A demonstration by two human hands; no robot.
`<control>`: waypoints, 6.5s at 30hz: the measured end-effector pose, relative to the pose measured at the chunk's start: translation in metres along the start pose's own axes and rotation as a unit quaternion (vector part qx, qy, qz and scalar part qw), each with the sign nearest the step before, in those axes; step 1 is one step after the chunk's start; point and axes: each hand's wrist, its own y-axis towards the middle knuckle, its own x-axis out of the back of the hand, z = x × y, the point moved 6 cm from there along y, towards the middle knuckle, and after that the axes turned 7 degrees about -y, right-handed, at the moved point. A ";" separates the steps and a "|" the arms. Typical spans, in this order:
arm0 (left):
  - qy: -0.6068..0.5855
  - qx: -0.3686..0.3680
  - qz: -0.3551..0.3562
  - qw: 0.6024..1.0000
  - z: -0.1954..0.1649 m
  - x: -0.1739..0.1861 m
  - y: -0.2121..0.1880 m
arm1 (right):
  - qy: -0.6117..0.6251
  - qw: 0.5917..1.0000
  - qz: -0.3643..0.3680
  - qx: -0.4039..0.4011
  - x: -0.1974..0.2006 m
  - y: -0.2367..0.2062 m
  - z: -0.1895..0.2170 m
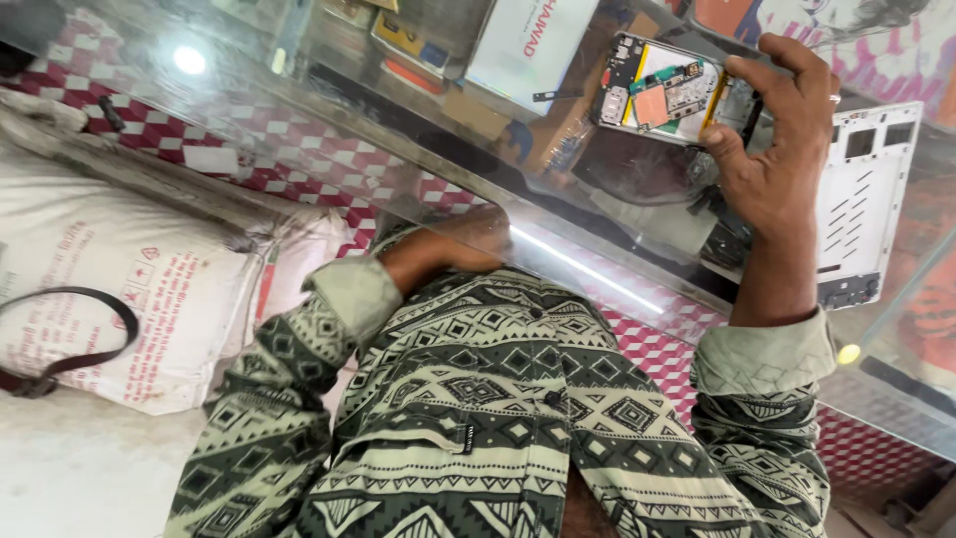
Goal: The person holds a white box filled with phone components and flex cables and picks through its contents, lifting out parts such as a camera module and circuit boards, turning them over and placing them back. They then move the box aside, pick up a white branded box, and continue picking through the parts inside it.
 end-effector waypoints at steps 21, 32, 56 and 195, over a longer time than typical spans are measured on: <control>0.121 0.023 -0.559 0.820 -0.040 0.157 -0.010 | -0.038 0.999 -0.003 -0.003 0.000 0.016 0.012; 0.109 -0.054 -0.427 0.896 0.010 0.101 -0.123 | -0.106 0.993 0.017 0.049 -0.008 0.000 -0.002; 0.107 -0.200 -0.288 0.930 -0.098 0.161 -0.181 | -0.106 0.993 -0.055 -0.019 0.000 -0.003 -0.025; -0.087 -0.408 -0.283 0.864 -0.052 0.183 -0.105 | -0.199 0.969 -0.135 -0.057 0.048 -0.027 0.108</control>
